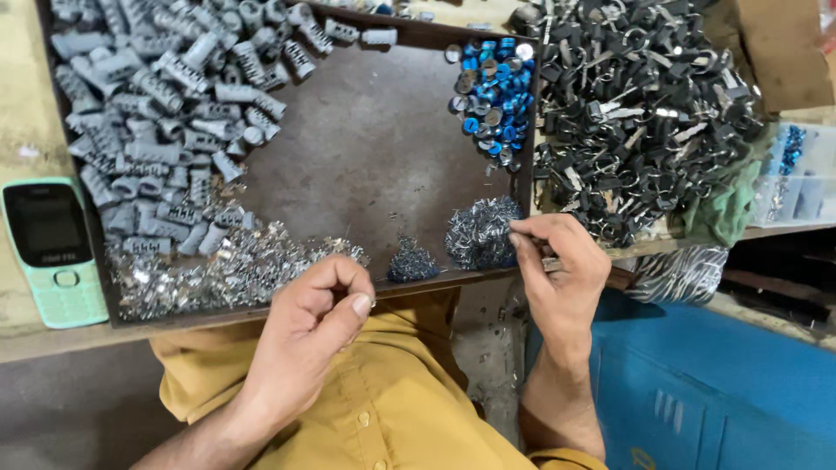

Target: The person sits at a workbench assembling padlock cylinder components. They pick small metal parts, including blue caps and pin-like pieces, from a tray by hand and press them into gray lock bodies, placing finished assemblies back on the tray and reaching for new parts one at a time.

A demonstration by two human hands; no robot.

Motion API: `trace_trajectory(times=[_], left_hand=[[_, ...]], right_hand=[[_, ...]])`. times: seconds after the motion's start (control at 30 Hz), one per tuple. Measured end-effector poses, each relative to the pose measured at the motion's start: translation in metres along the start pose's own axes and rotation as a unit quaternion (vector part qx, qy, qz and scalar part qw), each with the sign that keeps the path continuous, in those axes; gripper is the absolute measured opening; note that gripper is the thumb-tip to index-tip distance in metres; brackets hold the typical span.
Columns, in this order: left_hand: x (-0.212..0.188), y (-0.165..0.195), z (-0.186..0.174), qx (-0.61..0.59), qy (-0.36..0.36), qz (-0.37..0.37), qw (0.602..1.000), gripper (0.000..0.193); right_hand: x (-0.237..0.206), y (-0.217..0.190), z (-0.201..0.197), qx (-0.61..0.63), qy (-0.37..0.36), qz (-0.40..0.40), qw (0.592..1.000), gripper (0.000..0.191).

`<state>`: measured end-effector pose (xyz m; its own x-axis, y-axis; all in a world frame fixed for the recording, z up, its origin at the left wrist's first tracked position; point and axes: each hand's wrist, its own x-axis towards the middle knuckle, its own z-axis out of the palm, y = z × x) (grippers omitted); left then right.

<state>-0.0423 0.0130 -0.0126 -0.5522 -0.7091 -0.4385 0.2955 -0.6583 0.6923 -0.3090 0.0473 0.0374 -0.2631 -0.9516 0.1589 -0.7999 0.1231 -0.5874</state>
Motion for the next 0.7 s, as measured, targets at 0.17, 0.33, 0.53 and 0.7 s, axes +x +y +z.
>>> trace_trajectory(times=[0.17,0.33,0.53,0.7], left_hand=[[0.003,-0.001,0.003,0.033,-0.004,0.005,0.999,0.002],[0.005,-0.001,0.003,0.094,-0.026,0.035,0.995,0.005],[0.001,-0.001,0.015,0.051,-0.045,0.030,0.997,0.005],[-0.012,0.006,0.019,-0.141,-0.016,-0.056,0.988,0.007]], right_hand=[[0.007,0.010,-0.006,0.011,-0.003,-0.014,1.000,0.013],[0.001,0.010,0.001,0.037,0.020,0.038,0.998,0.005],[-0.029,-0.034,0.028,0.232,-0.021,-0.011,0.972,0.006],[-0.045,-0.073,0.054,0.257,-0.053,-0.105,0.959,0.012]])
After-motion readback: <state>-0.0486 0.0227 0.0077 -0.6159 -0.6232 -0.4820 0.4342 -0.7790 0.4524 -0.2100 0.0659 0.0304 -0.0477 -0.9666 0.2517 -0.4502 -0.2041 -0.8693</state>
